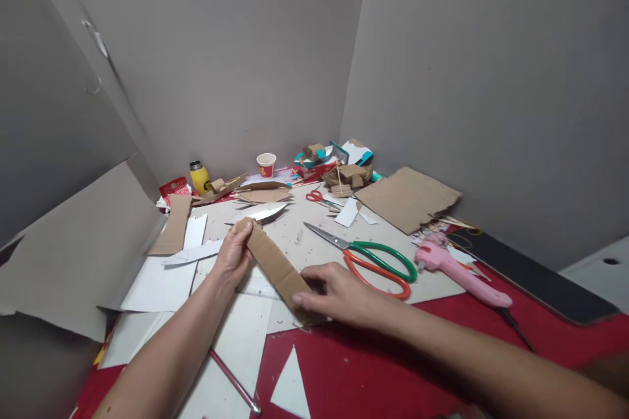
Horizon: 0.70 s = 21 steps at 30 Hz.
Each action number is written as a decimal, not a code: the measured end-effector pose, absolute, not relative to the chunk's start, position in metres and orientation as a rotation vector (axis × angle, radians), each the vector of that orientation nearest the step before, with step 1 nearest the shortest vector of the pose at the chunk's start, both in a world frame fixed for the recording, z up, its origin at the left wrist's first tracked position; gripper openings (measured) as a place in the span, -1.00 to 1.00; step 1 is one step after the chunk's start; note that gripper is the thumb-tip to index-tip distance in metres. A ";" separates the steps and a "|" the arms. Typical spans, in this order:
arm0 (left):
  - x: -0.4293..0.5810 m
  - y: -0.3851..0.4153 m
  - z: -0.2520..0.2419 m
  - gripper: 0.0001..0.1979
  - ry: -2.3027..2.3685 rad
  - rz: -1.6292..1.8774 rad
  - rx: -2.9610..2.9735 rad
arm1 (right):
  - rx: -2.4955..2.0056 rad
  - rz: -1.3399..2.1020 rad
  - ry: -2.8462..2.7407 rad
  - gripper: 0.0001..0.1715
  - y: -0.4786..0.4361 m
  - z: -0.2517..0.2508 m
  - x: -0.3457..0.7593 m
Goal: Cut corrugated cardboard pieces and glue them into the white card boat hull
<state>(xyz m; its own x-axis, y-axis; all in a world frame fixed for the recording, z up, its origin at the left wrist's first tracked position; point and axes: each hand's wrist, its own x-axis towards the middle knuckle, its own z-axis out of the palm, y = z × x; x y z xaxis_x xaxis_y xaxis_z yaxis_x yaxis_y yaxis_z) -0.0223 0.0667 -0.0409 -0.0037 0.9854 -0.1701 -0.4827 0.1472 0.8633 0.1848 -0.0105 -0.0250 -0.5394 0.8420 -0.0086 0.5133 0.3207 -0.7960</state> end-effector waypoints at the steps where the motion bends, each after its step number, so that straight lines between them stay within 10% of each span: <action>1: -0.022 0.067 -0.042 -0.65 0.931 1.312 0.699 | -1.169 1.137 -2.154 -0.70 -0.009 -0.029 0.182; 21: 0.018 0.017 -0.023 -0.66 0.802 0.972 0.921 | -0.964 -0.069 -2.110 -0.68 0.005 -0.043 0.207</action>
